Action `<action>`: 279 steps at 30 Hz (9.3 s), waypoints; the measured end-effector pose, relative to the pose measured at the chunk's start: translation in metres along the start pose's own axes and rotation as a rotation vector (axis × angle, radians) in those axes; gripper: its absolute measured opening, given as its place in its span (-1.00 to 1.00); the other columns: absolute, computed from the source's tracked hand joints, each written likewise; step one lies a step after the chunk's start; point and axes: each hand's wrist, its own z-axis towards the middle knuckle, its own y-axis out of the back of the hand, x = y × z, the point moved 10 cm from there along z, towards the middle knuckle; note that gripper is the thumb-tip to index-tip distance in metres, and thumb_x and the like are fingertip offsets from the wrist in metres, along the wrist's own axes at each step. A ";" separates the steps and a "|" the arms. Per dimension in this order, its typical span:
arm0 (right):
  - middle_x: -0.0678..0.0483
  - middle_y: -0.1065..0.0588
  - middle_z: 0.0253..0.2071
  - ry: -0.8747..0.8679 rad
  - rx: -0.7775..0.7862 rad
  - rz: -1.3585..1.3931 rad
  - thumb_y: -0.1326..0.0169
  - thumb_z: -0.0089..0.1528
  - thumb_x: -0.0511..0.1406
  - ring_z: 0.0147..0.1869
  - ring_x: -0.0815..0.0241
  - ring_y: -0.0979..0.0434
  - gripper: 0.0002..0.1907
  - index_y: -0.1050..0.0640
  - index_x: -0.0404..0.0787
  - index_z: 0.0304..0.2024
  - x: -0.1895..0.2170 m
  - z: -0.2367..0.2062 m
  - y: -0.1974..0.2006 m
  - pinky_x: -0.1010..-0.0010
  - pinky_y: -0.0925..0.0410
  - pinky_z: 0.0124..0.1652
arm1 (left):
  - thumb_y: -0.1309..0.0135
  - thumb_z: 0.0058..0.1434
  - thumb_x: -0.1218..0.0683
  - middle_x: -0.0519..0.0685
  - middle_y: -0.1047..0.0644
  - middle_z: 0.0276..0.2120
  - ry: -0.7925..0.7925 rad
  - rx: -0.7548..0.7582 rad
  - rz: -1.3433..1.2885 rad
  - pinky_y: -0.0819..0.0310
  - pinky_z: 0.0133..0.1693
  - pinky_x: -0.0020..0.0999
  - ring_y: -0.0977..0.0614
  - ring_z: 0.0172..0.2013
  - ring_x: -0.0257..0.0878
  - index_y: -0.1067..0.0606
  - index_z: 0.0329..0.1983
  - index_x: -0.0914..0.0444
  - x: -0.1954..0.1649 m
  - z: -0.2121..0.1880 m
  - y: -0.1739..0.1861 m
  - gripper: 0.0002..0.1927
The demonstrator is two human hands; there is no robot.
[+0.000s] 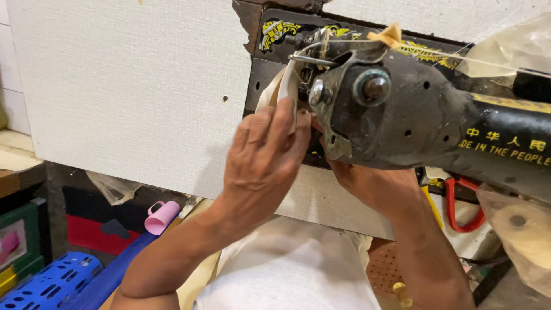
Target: The person sews a curved white shoe component under the needle of an industrial sewing machine, guiding and rotating the piece with both hands as it stitches along the edge. They then pull the piece free, lift it from the machine, and trim the loose thread with scissors.
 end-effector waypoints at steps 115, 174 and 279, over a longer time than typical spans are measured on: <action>-0.06 -0.41 0.31 0.093 -0.020 -0.328 -0.11 0.41 -0.28 0.35 -0.06 -0.45 -0.54 -0.42 -0.12 0.36 -0.005 -0.011 -0.006 0.04 -0.37 0.23 | -0.22 0.34 0.11 0.04 -0.57 -0.20 0.220 0.084 -0.634 -0.48 -0.05 -0.17 -0.58 -0.13 -0.08 -0.64 -0.23 0.35 0.056 0.001 -0.030 -0.83; -0.03 -0.57 0.05 -0.188 0.046 -0.148 -0.06 0.37 -0.23 0.04 -0.11 -0.54 -0.65 -0.58 0.11 0.21 -0.014 0.009 0.000 -0.01 -0.37 0.02 | -0.12 0.31 0.02 -0.15 -0.54 -0.56 0.684 0.309 -0.989 -0.39 -0.44 -0.41 -0.47 -0.53 -0.41 -0.60 -0.39 0.22 0.094 0.002 -0.062 -0.78; -0.18 -0.40 0.30 0.043 -0.037 -0.328 -0.18 0.35 -0.19 0.39 -0.25 -0.37 -0.51 -0.45 -0.17 0.29 -0.007 -0.013 -0.004 -0.19 -0.21 0.33 | -0.26 0.40 0.02 0.03 -0.50 0.10 -0.130 -0.314 0.088 -0.28 -0.01 -0.20 -0.51 -0.01 -0.17 -0.55 0.18 0.12 -0.012 -0.028 0.020 -0.68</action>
